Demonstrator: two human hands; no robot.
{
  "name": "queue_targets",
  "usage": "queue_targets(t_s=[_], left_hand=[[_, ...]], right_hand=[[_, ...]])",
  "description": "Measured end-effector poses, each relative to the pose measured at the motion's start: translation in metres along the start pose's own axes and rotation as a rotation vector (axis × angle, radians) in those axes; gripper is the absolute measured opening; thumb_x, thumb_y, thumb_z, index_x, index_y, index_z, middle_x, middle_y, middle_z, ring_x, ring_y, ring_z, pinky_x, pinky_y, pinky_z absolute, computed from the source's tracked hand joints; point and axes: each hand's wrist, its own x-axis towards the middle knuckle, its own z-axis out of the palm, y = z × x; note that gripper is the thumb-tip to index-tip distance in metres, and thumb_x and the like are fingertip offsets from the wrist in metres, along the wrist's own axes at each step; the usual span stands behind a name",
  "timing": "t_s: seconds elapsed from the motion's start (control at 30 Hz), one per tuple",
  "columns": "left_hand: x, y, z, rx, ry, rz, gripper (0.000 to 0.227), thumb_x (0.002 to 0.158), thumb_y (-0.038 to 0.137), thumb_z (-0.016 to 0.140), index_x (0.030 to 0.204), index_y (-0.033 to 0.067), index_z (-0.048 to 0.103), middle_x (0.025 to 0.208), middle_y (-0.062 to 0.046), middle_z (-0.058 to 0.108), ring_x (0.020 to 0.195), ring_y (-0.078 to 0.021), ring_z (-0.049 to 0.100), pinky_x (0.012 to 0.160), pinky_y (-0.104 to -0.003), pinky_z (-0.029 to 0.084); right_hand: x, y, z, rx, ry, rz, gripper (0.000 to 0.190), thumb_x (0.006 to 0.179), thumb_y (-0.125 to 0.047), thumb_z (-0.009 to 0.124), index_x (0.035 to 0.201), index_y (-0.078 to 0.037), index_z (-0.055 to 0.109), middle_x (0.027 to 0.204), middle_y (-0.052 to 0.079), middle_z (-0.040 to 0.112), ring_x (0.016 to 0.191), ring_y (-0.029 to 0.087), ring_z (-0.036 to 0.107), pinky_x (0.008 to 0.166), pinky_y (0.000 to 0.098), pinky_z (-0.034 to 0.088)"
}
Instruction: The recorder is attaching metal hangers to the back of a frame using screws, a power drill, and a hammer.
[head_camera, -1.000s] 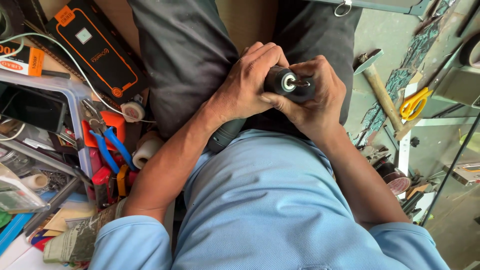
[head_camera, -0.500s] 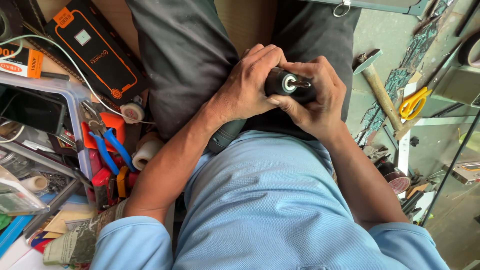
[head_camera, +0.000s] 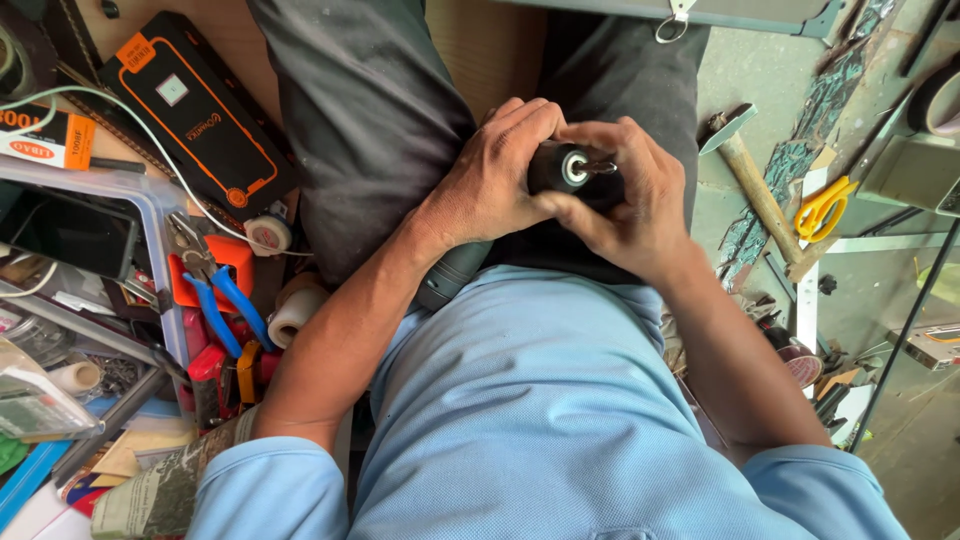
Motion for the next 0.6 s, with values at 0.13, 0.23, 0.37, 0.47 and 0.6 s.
queue_targets(t_s=[0.13,0.23,0.37,0.47,0.6], left_hand=[[0.002,0.002,-0.002,-0.044,0.010,0.020,0.049,0.072,0.017,0.093,0.098,0.0069,0.053,0.093,-0.004,0.059,0.087,-0.0233,0.058,0.083,-0.039,0.051],[0.003,-0.001,0.000,-0.029,-0.010,-0.001,0.051,0.071,0.020,0.096,0.096,0.0080,0.054,0.087,-0.003,0.057,0.082,-0.0218,0.058,0.082,-0.040,0.051],[0.003,-0.003,-0.002,-0.042,-0.009,-0.055,0.049,0.073,0.020,0.095,0.093,0.0088,0.052,0.084,-0.002,0.057,0.081,-0.0209,0.059,0.080,-0.039,0.052],[0.004,-0.001,-0.002,-0.041,-0.013,-0.075,0.048,0.072,0.019,0.094,0.092,0.0081,0.052,0.083,-0.004,0.056,0.080,-0.0234,0.058,0.078,-0.039,0.051],[0.005,0.000,0.000,-0.044,0.011,-0.069,0.042,0.074,0.013,0.088,0.093,0.0053,0.051,0.088,-0.008,0.059,0.082,-0.0297,0.057,0.073,-0.042,0.049]], right_hand=[[0.003,0.014,-0.016,-0.038,-0.158,-0.062,0.063,0.089,-0.033,0.087,0.132,0.003,0.059,0.099,0.014,0.064,0.085,0.025,0.065,0.073,0.0343,0.053],[0.005,0.020,-0.015,-0.104,-0.227,-0.085,0.059,0.088,-0.033,0.088,0.132,-0.001,0.063,0.092,0.010,0.064,0.078,0.024,0.062,0.068,0.0354,0.049],[0.007,0.013,-0.008,-0.177,-0.169,-0.104,0.055,0.088,-0.037,0.088,0.125,-0.004,0.065,0.093,0.005,0.066,0.076,0.022,0.061,0.070,0.0370,0.046],[0.000,0.005,-0.002,-0.227,-0.113,-0.046,0.053,0.087,-0.037,0.089,0.123,-0.005,0.067,0.091,0.005,0.066,0.073,0.023,0.058,0.070,0.0374,0.044],[-0.012,0.000,0.009,-0.226,0.008,0.065,0.050,0.088,-0.033,0.088,0.124,-0.005,0.066,0.090,0.006,0.065,0.074,0.024,0.057,0.070,0.0363,0.045]])
